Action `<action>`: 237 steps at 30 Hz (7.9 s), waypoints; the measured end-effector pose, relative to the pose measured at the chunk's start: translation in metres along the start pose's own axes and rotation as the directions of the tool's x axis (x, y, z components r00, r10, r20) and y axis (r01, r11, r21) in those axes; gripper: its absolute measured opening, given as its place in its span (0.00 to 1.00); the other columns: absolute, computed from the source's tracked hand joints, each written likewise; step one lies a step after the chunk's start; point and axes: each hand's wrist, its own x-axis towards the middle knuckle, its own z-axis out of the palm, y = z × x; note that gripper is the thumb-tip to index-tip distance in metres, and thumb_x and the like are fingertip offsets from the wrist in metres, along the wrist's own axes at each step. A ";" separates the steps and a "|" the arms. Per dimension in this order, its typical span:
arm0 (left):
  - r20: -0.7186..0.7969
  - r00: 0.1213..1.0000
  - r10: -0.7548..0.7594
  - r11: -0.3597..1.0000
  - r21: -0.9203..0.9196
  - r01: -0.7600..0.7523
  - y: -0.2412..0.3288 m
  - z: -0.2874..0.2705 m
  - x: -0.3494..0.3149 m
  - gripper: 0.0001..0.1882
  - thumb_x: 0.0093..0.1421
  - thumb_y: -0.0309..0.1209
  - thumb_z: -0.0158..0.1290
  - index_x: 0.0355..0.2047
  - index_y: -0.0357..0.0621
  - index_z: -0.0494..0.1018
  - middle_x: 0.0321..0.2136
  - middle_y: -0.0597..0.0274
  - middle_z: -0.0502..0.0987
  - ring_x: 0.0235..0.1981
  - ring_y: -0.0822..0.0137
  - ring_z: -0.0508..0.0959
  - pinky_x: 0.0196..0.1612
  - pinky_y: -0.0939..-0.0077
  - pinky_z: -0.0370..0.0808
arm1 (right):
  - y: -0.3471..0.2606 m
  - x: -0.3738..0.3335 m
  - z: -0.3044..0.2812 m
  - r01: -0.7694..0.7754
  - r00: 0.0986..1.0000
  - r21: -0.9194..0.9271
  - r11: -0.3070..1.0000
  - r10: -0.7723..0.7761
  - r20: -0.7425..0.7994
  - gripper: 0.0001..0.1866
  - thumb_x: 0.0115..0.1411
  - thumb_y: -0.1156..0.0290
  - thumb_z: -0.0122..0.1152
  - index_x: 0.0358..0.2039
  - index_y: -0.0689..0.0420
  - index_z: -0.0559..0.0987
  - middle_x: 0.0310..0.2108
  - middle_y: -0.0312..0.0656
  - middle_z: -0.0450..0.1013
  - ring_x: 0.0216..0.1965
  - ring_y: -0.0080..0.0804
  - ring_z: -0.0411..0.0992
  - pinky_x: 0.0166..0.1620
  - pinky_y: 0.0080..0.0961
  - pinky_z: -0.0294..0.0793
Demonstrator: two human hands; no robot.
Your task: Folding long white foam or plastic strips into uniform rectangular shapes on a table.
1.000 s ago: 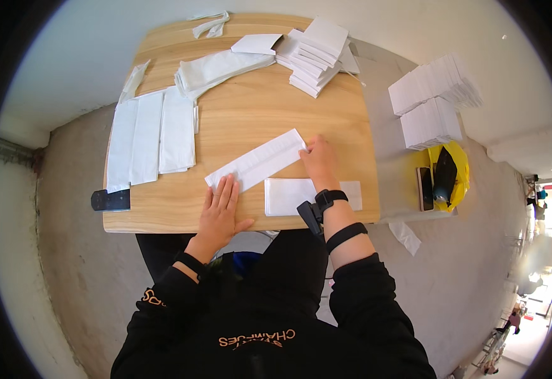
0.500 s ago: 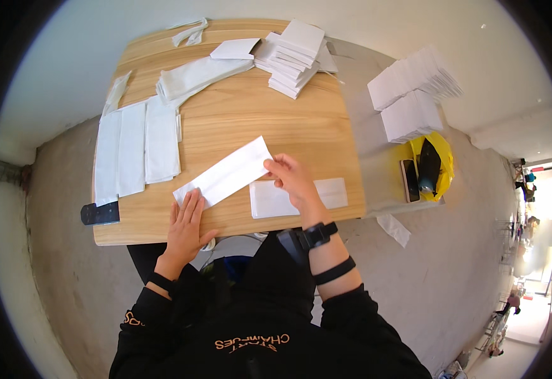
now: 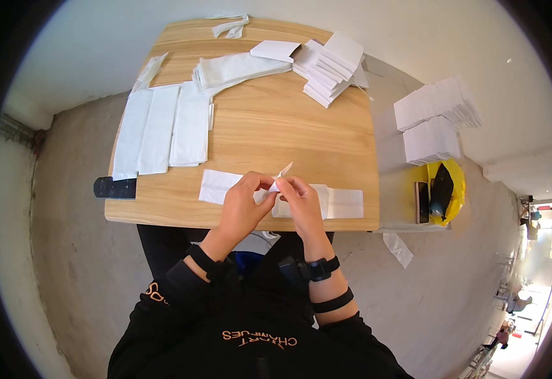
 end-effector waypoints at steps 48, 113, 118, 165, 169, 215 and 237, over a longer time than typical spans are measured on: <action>0.065 0.991 -0.114 0.979 -0.163 0.123 -0.010 -0.001 -0.014 0.05 0.55 0.23 0.57 0.32 0.35 0.75 0.29 0.62 0.79 0.31 0.73 0.76 0.39 0.79 0.73 | 0.006 -0.021 0.003 0.371 0.885 -0.593 0.715 -0.465 -0.007 0.03 0.50 0.76 0.62 0.27 0.57 0.78 0.28 0.38 0.73 0.32 0.31 0.75 0.29 0.24 0.70; 0.176 0.984 0.030 1.000 -0.005 -0.029 -0.008 -0.009 -0.028 0.12 0.51 0.24 0.59 0.37 0.38 0.74 0.33 0.54 0.77 0.36 0.58 0.78 0.41 0.71 0.74 | 0.031 -0.040 -0.009 0.047 0.999 0.060 0.997 -0.046 -0.024 0.14 0.60 0.78 0.58 0.46 0.64 0.73 0.38 0.42 0.74 0.39 0.25 0.73 0.47 0.22 0.72; 0.164 0.982 -0.098 0.989 -0.096 0.114 -0.009 -0.005 -0.028 0.11 0.53 0.25 0.60 0.37 0.38 0.74 0.30 0.59 0.79 0.31 0.70 0.78 0.39 0.77 0.73 | 0.031 -0.036 -0.006 0.099 0.995 0.025 0.995 -0.099 -0.001 0.14 0.60 0.81 0.54 0.47 0.66 0.71 0.38 0.45 0.74 0.41 0.26 0.74 0.46 0.20 0.73; 0.132 0.830 -0.542 0.658 -0.547 0.517 -0.095 -0.034 -0.065 0.04 0.66 0.26 0.45 0.39 0.39 0.64 0.35 0.61 0.72 0.37 0.73 0.74 0.45 0.77 0.74 | 0.064 -0.037 -0.043 0.021 0.938 -0.324 0.946 -0.132 -0.322 0.13 0.57 0.69 0.61 0.39 0.65 0.76 0.30 0.39 0.74 0.31 0.24 0.71 0.37 0.23 0.71; 0.069 0.868 -0.492 0.698 -0.564 0.441 -0.097 -0.026 -0.068 0.05 0.66 0.26 0.44 0.39 0.38 0.64 0.36 0.61 0.72 0.39 0.73 0.73 0.47 0.77 0.73 | 0.065 -0.037 -0.051 0.002 0.947 -0.512 0.859 -0.166 -0.276 0.14 0.55 0.67 0.62 0.37 0.64 0.76 0.28 0.42 0.74 0.30 0.26 0.71 0.35 0.24 0.70; -0.238 0.909 -0.343 0.939 -0.084 0.332 -0.138 -0.050 -0.058 0.08 0.62 0.27 0.50 0.39 0.35 0.70 0.29 0.61 0.75 0.30 0.73 0.74 0.37 0.78 0.71 | 0.045 -0.020 -0.091 0.103 0.887 -0.951 0.292 -0.460 -0.045 0.14 0.46 0.76 0.65 0.36 0.51 0.81 0.33 0.41 0.67 0.39 0.41 0.68 0.40 0.34 0.70; 0.502 0.856 0.124 0.696 0.571 -0.436 -0.046 0.058 -0.029 0.50 0.48 0.52 0.60 0.64 0.38 0.52 0.66 0.52 0.50 0.69 0.57 0.48 0.67 0.54 0.47 | 0.044 -0.015 -0.098 0.096 0.894 -0.911 0.401 -0.436 -0.097 0.20 0.43 0.75 0.67 0.41 0.52 0.80 0.36 0.42 0.66 0.41 0.42 0.67 0.43 0.36 0.70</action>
